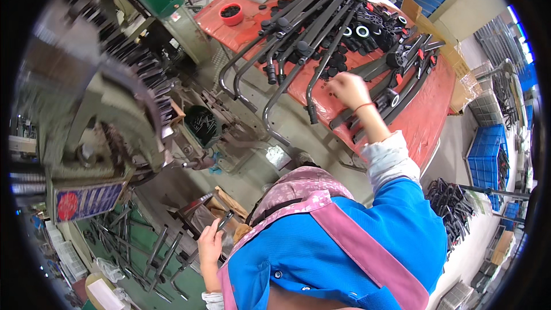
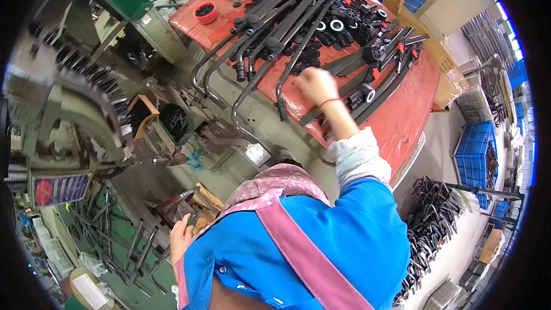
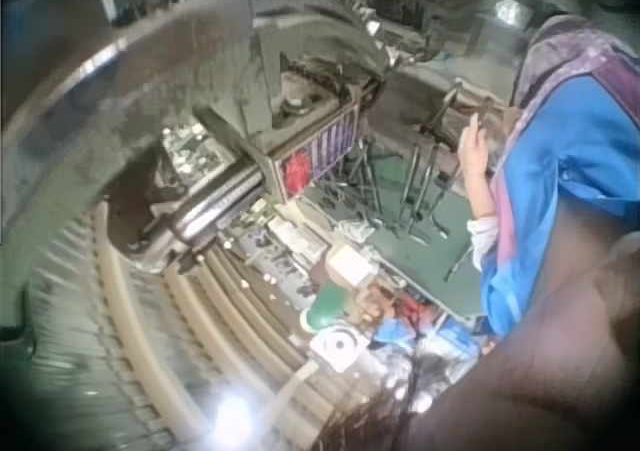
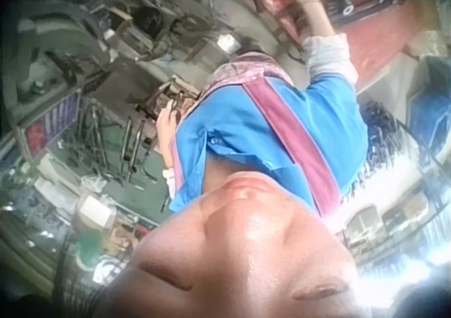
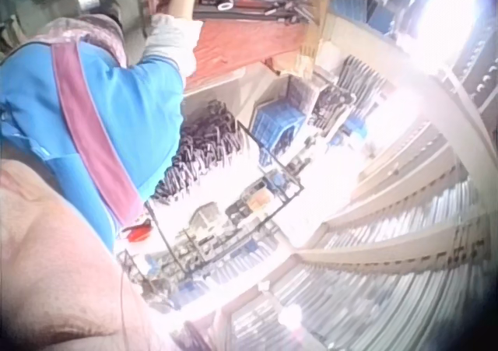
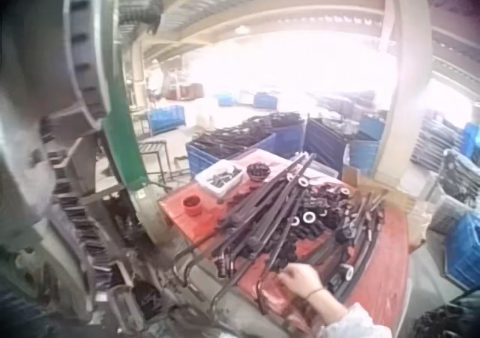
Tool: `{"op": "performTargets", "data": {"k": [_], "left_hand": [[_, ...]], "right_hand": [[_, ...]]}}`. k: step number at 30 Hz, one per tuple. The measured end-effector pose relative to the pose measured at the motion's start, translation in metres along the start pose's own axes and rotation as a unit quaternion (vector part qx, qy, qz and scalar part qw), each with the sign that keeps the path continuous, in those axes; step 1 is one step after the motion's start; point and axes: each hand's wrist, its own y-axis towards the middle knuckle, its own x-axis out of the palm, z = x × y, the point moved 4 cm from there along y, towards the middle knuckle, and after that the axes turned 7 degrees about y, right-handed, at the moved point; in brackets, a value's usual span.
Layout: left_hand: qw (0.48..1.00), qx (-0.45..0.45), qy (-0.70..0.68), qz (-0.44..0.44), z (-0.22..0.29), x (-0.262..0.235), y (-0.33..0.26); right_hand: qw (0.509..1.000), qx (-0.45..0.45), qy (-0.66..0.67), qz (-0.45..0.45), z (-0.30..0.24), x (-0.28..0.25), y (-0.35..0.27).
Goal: The person repeatedly picks up metal frame pieces and black plastic end caps, inserts the caps onto the frame ends, and places the assembled units on a nearby table. The process is continuous and repetitive throughout the clip.
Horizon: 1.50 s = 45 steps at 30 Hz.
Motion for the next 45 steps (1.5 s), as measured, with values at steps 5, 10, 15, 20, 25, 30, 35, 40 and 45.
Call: {"op": "performTargets", "data": {"k": [5,10,15,20,25,30,35,40,45], "left_hand": [[1.000,-0.004,0.017,-0.005,0.012,0.019,0.009],[1.000,-0.015,0.015,0.009,0.020,0.031,0.013],[1.000,-0.004,0.024,0.010,0.031,0.038,0.024],[1.000,0.004,0.024,0.011,0.023,0.041,0.033],[0.999,0.039,0.013,0.031,0.018,0.035,0.032],[0.993,0.074,0.028,0.091,0.025,0.016,0.033],[0.982,0.095,0.051,0.157,0.031,0.005,0.036],[0.967,0.110,0.081,0.215,0.037,-0.008,0.027],[0.953,0.133,0.090,0.259,0.036,-0.015,0.022]], "right_hand": [[0.974,0.130,-0.161,0.091,0.134,-0.086,0.005],[0.959,0.235,-0.162,-0.002,0.199,-0.113,-0.023],[0.971,0.200,0.131,-0.014,0.229,-0.103,-0.044],[0.985,0.167,0.048,0.013,0.212,-0.102,-0.046],[0.969,0.155,0.164,0.101,0.217,-0.097,-0.059],[0.852,0.128,0.507,0.000,0.102,-0.050,-0.091],[0.809,0.136,0.516,-0.247,-0.021,0.059,-0.138],[0.731,0.173,0.551,-0.364,-0.118,0.111,-0.167],[0.805,0.115,0.484,-0.324,-0.164,0.136,-0.179]]}}
